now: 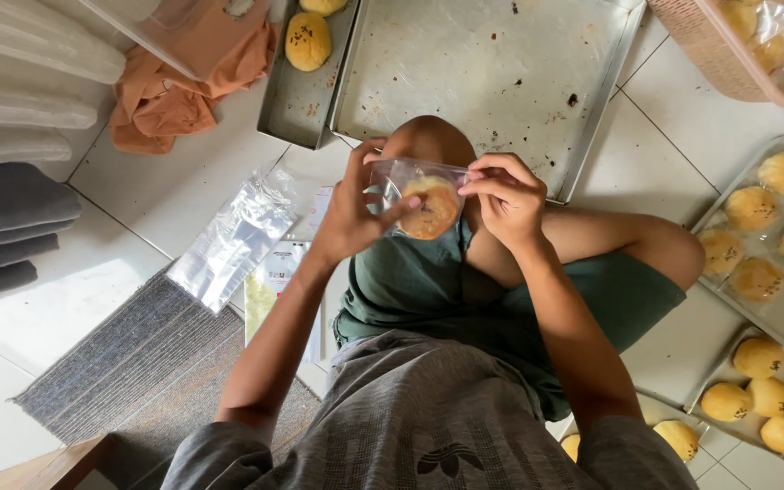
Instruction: The person packages pastries by opening small plastic bags and placing individual baked buns inside them.
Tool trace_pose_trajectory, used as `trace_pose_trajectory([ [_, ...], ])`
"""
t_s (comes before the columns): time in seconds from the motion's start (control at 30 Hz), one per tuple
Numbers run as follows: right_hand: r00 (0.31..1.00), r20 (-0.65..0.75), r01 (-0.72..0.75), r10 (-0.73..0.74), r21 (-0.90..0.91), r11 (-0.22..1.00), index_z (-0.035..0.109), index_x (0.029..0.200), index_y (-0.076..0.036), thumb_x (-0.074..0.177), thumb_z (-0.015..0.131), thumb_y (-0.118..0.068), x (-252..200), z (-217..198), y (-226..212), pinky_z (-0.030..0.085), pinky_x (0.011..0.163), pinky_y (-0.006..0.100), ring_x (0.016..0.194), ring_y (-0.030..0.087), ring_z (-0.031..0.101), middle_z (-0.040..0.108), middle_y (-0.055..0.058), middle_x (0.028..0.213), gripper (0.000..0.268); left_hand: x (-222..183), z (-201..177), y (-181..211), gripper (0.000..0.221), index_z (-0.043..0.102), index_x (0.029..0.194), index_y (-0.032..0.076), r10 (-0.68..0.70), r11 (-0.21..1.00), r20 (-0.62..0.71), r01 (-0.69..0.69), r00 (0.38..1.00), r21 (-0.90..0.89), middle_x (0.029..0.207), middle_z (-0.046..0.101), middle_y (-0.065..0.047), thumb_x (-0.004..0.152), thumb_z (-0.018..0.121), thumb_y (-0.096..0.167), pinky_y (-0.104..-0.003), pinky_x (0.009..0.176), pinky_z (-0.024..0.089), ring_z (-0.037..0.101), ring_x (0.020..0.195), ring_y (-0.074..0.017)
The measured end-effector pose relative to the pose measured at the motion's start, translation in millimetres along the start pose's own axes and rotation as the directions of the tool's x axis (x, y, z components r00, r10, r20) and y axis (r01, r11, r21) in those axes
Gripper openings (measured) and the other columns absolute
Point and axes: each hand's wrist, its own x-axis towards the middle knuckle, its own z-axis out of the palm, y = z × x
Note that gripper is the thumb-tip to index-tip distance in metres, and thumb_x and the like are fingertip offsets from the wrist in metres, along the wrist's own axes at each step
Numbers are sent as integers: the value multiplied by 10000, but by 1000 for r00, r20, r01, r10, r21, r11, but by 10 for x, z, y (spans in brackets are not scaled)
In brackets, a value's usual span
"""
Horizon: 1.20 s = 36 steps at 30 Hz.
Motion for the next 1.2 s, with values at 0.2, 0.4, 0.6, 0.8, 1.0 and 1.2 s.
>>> trace_pose_trajectory([
  [0.2,789,131,-600,600,372,708,434,1469,-39,1117,483,-350,-220,74,-175,502,987,398,1182,214,549,599,194,1328,472,-170,182,168,896,330,1466,88,-53,994,-154,68,987,89,1144,683,-316,785,903,196,-603,958,555,656,1099,-559],
  [0.4,762,196,-643,617,127,755,608,1177,71,788,918,-216,-741,296,-442,594,822,468,979,382,705,653,251,1063,574,-241,327,-140,966,369,1466,132,-64,997,-175,56,983,-51,1161,698,-207,702,960,176,-532,874,597,689,1090,-434],
  [0.6,799,-222,-584,559,-62,810,569,1220,-55,776,915,-287,-771,223,-536,573,881,457,1064,334,712,696,206,1123,609,-164,712,-70,1082,336,1483,102,157,978,-278,-188,948,-89,1306,594,-168,655,1020,241,-498,931,574,606,1188,-375],
  [0.8,916,-363,50,-170,-319,947,670,853,27,829,792,109,-339,-367,-436,636,847,418,1067,436,705,664,275,1141,149,-229,978,1,757,408,1427,38,-137,698,60,140,989,-703,1199,584,-100,1011,460,668,-417,854,552,617,1087,-225],
  [1.0,955,-232,144,-184,-178,973,747,997,47,893,632,158,-563,-683,-522,535,1015,559,1293,511,558,589,316,1253,191,30,1310,151,760,424,1396,-35,-69,692,83,107,994,-714,1166,631,-141,799,890,28,-379,812,622,675,1029,-241],
  [1.2,676,-258,-379,690,681,626,272,1601,-49,904,637,-367,-1310,-1604,-338,442,1134,383,1392,190,501,459,113,1533,849,268,2126,396,878,413,1435,24,76,663,241,132,968,-737,1166,695,-122,727,927,-51,-329,878,622,694,1023,-167],
])
